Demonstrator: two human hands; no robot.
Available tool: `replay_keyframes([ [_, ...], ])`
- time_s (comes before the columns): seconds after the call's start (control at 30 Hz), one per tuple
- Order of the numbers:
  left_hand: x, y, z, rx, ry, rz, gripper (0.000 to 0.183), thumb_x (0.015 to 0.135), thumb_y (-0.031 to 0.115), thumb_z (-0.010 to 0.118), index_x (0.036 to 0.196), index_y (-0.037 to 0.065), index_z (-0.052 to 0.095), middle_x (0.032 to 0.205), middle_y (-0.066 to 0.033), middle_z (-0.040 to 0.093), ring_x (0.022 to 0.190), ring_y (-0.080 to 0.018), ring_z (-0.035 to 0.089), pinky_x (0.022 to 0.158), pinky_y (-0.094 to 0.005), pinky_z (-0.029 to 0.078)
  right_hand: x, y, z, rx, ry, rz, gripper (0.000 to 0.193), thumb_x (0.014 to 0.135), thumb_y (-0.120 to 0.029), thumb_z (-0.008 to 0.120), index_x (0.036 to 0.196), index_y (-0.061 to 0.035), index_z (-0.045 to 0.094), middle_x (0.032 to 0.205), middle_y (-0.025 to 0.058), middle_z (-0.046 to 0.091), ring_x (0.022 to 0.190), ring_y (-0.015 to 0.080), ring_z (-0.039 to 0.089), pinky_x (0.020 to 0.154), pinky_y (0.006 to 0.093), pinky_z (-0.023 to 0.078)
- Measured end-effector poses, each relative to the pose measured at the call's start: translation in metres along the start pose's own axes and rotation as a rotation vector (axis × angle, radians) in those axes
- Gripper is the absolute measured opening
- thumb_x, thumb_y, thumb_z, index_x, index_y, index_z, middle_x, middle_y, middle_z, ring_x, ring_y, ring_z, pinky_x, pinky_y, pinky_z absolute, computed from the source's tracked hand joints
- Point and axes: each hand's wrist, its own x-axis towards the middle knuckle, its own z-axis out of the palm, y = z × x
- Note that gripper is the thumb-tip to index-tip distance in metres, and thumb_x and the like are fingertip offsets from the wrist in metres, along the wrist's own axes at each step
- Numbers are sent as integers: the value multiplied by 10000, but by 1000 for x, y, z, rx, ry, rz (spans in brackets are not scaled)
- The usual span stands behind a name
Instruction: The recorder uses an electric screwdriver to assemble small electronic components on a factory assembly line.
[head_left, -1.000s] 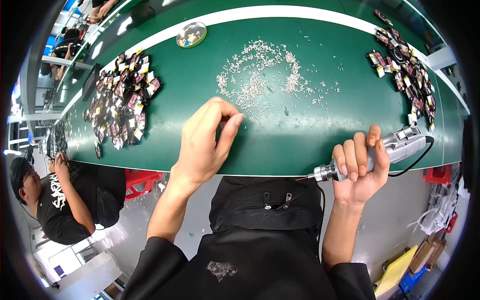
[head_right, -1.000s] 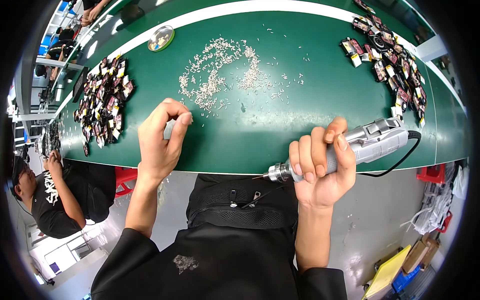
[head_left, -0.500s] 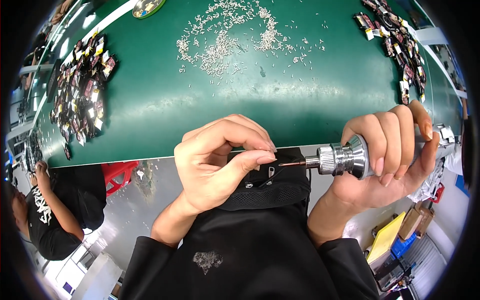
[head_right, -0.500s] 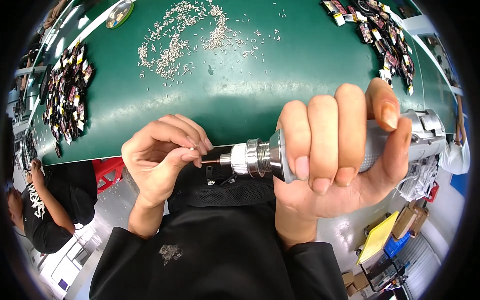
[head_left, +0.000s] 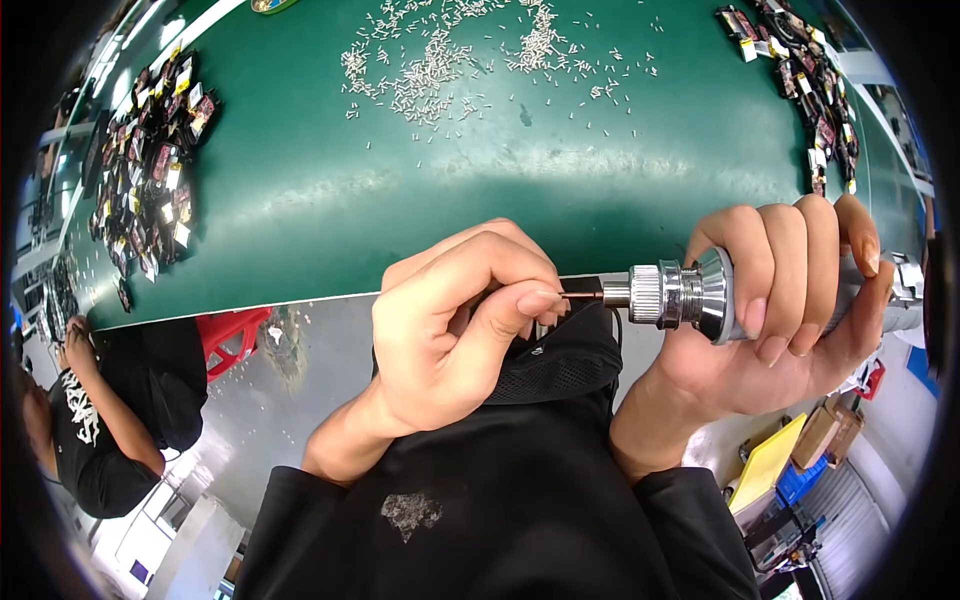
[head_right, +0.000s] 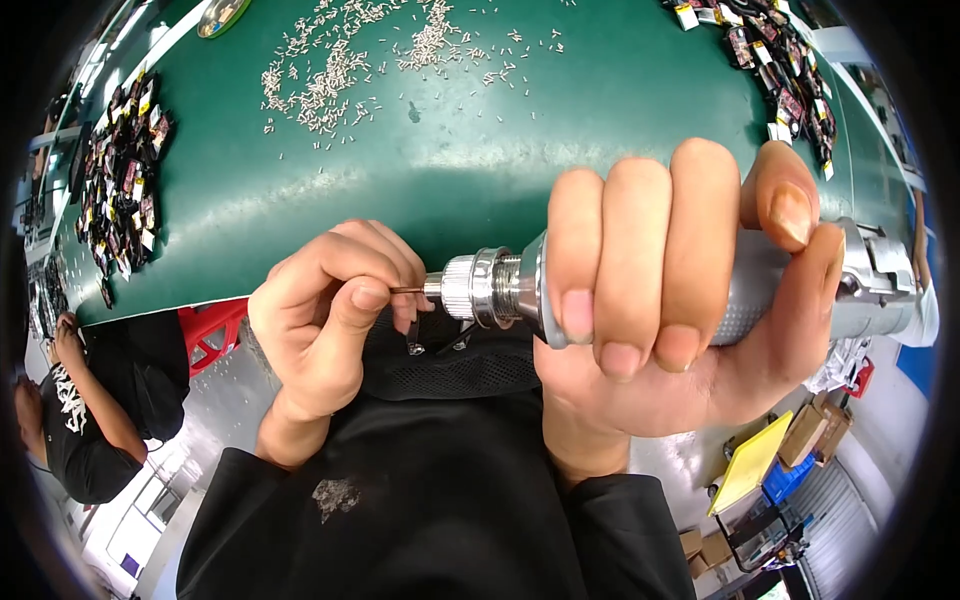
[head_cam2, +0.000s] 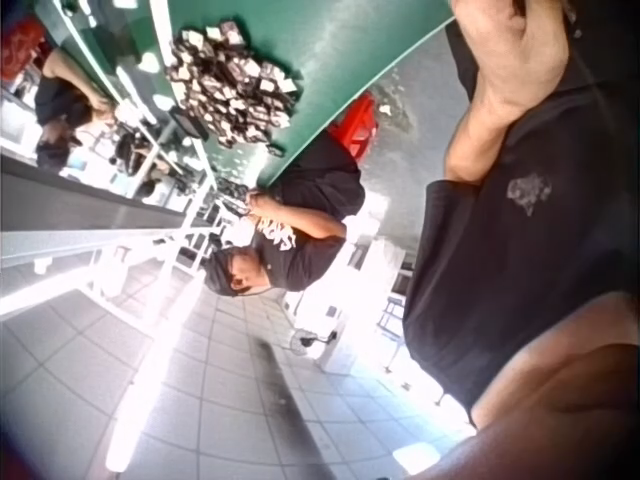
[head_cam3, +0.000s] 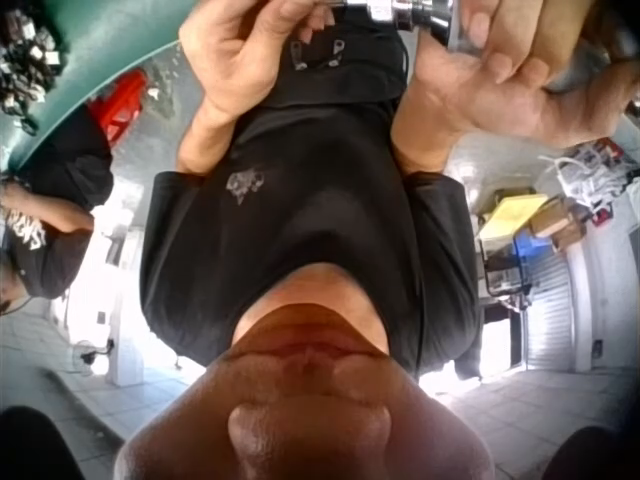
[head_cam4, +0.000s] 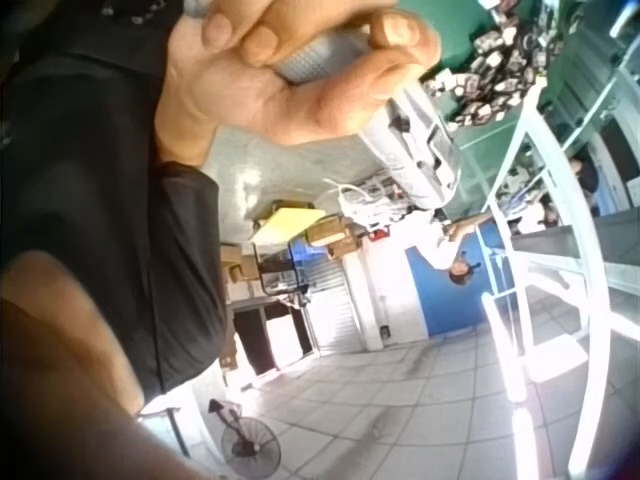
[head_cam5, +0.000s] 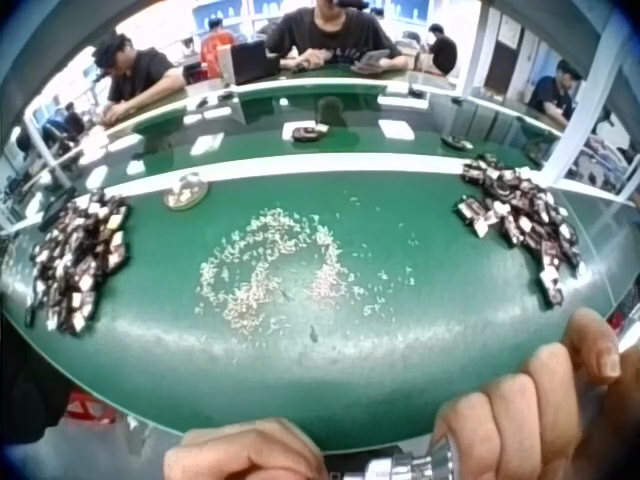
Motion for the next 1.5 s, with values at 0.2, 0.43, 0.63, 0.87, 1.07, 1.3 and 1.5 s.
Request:
replay_keyframes([
  [0.2, 13, -9, -4, 543, 17, 297, 90, 721, -94, 635, 758, -37, 575, 684, -114, 576, 583, -244, 551, 523, -296, 428, 5, 3, -11, -71, -1, 13, 142, 904, -179, 504, 870, -41, 506, 499, -38, 379, 389, 56, 343, 460, 230, 331],
  [0.43, 44, 30, -31, 790, 60, 236, 230, 927, 90, 476, 896, -80, 628, 866, -143, 647, 667, -136, 560, 569, -228, 418, 10, -6, -20, 19, 68, -51, 165, 943, -198, 458, 889, -45, 489, 519, -37, 342, 426, 63, 329, 503, 233, 332],
  [0.63, 157, 49, -65, 1210, 17, 100, 231, 832, 79, 597, 1037, -26, 572, 792, -109, 648, 673, -150, 609, 592, -262, 446, 4, 6, -44, 34, 385, -43, 117, 930, -179, 434, 879, -75, 451, 519, -8, 339, 413, 99, 321, 469, 274, 342],
  [0.87, 286, 3, -97, 1559, 300, 179, 377, 788, 263, 672, 1016, 2, 524, 951, -170, 575, 909, -317, 577, 801, -400, 469, -1, 9, -44, 27, 283, -23, 104, 930, -159, 442, 870, -74, 447, 519, -10, 337, 410, 89, 330, 460, 257, 348],
  [1.07, 323, -20, -118, 1653, 191, 259, 324, 801, 177, 660, 1032, -25, 555, 990, -197, 550, 958, -354, 546, 829, -414, 464, -3, 9, -48, -7, 258, 32, 115, 914, -168, 460, 853, -81, 417, 515, -10, 347, 398, 94, 333, 441, 262, 355],
  [1.3, 263, 17, -88, 1295, -83, 465, 264, 784, 115, 670, 1026, 23, 615, 976, -117, 601, 863, -285, 588, 752, -359, 483, -3, 4, -54, 20, 250, 59, 108, 915, -180, 437, 874, -79, 433, 505, 8, 341, 408, 119, 344, 476, 288, 359],
  [1.5, 118, 18, -25, 1221, -365, 602, 424, 656, 15, 748, 1058, 57, 618, 1066, -131, 572, 891, -289, 575, 723, -360, 493, -19, -5, -51, -19, 291, 37, 108, 917, -181, 429, 872, -83, 428, 497, -2, 345, 395, 107, 350, 470, 280, 369],
])
